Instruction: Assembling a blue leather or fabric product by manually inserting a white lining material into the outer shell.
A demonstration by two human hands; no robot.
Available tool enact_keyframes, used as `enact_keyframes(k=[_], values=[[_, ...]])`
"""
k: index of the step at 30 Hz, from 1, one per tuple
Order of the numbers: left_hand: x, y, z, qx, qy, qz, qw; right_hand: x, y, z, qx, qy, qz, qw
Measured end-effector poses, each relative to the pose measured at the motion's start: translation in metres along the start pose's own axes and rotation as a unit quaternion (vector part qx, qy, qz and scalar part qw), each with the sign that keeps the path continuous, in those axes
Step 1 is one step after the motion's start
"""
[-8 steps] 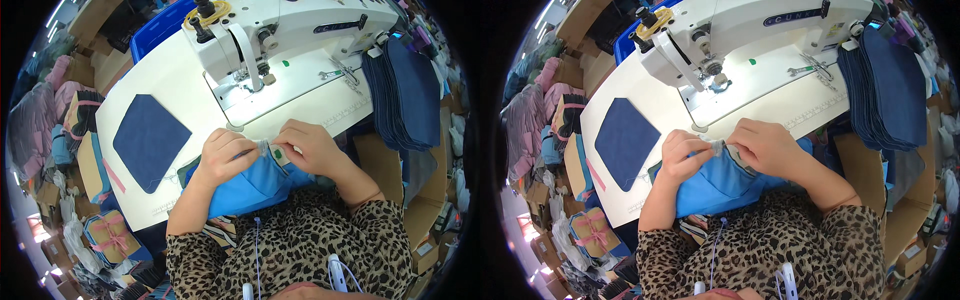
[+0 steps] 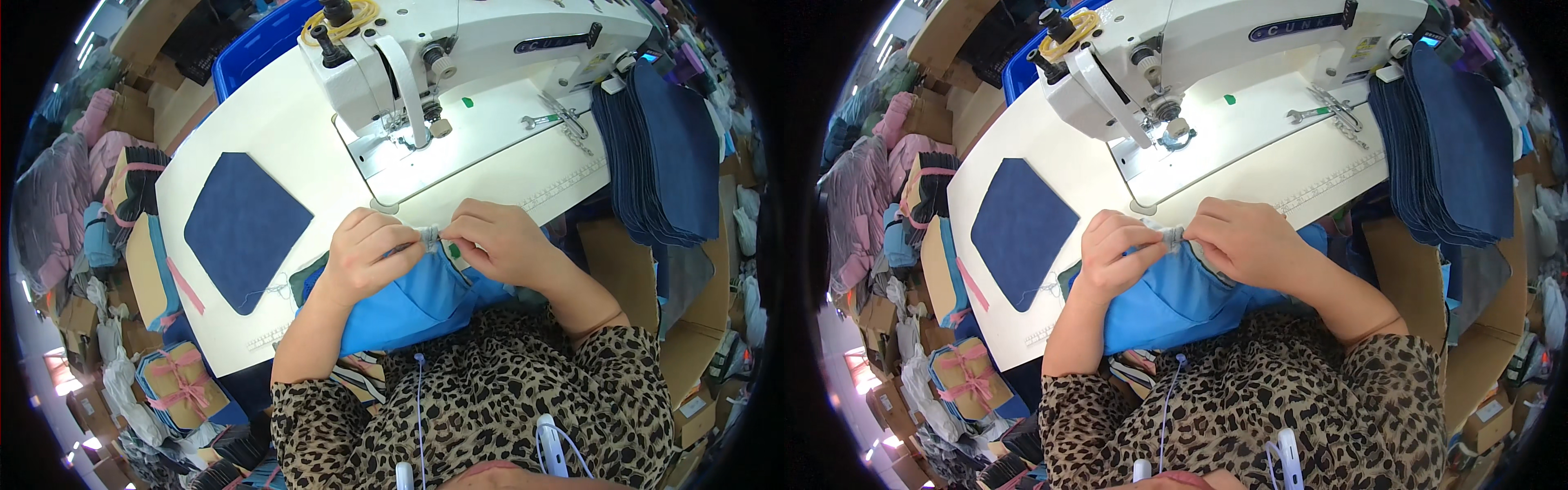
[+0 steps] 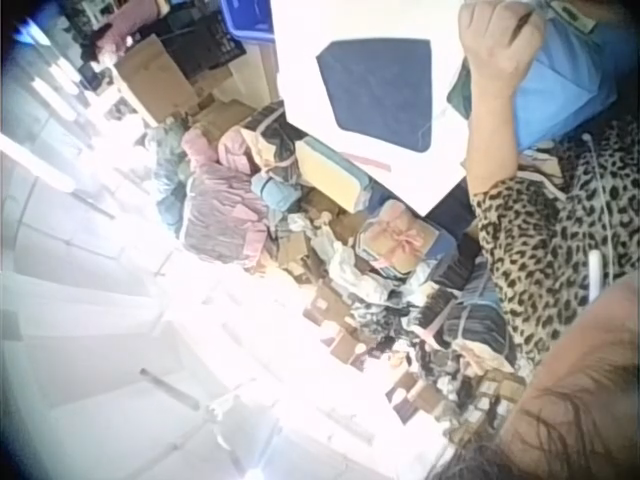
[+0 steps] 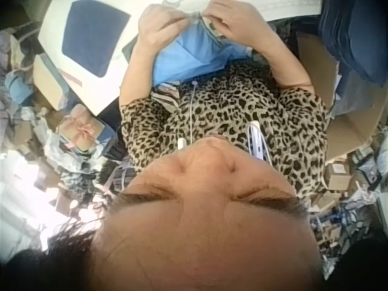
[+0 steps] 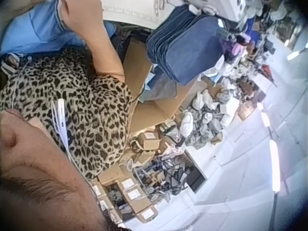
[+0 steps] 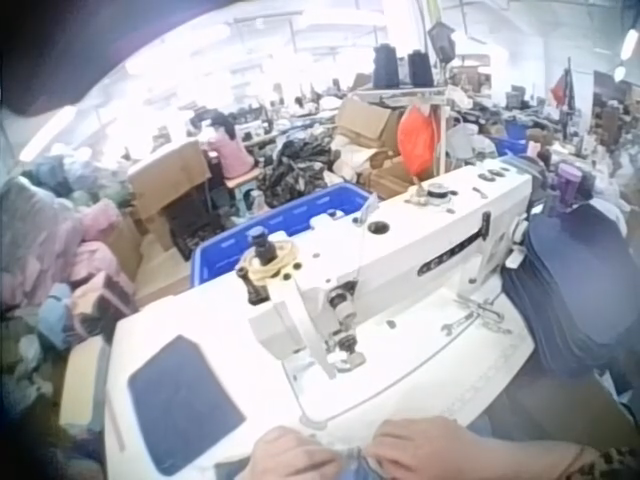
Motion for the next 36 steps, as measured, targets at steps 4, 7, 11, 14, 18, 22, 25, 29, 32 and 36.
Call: enact_keyframes(k=[4,7,11,14,18,22,25,29,32,36], values=[[-0.001,0.000,0.000,0.002,-0.013,-0.013,1.000,-0.001,0.002,-0.001,-0.005,-0.002,0.002,1.000],[-0.001,0.000,0.000,-0.001,-0.004,-0.017,1.000,-0.004,0.002,0.000,-0.009,-0.002,0.014,1.000],[-0.002,-0.004,-0.002,0.014,-0.002,-0.037,0.999,-0.006,0.008,-0.001,-0.038,0.011,0.102,0.994],[-0.002,-0.006,-0.003,0.025,0.003,-0.045,0.999,-0.015,0.016,-0.001,-0.050,0.021,0.271,0.961],[-0.001,-0.007,-0.003,0.026,0.007,-0.055,0.998,-0.019,0.022,-0.006,-0.077,0.015,0.277,0.958],[0.000,-0.004,-0.001,0.022,0.014,-0.029,0.999,-0.004,0.017,-0.004,-0.080,0.035,0.188,0.978],[0.000,-0.004,0.000,0.015,0.006,-0.021,1.000,-0.002,0.008,-0.001,-0.038,0.022,0.101,0.994],[0.000,-0.003,0.000,0.016,0.003,-0.021,1.000,-0.001,0.000,0.001,-0.010,0.019,0.032,0.999],[0.000,-0.003,-0.001,0.016,0.002,-0.022,1.000,0.000,-0.001,0.000,-0.012,0.018,0.018,1.000],[0.000,-0.003,-0.001,0.017,0.001,-0.027,0.999,0.000,-0.002,0.000,-0.016,0.013,-0.007,1.000]])
Point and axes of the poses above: each hand's wrist, its own z-axis towards the middle knuckle, its own x-axis out of the back of the hand, y = z × x, the point moved 6 cm from there along z, towards the middle knuckle, and after that the axes turned 15 degrees about -y, right-handed, at the moved point
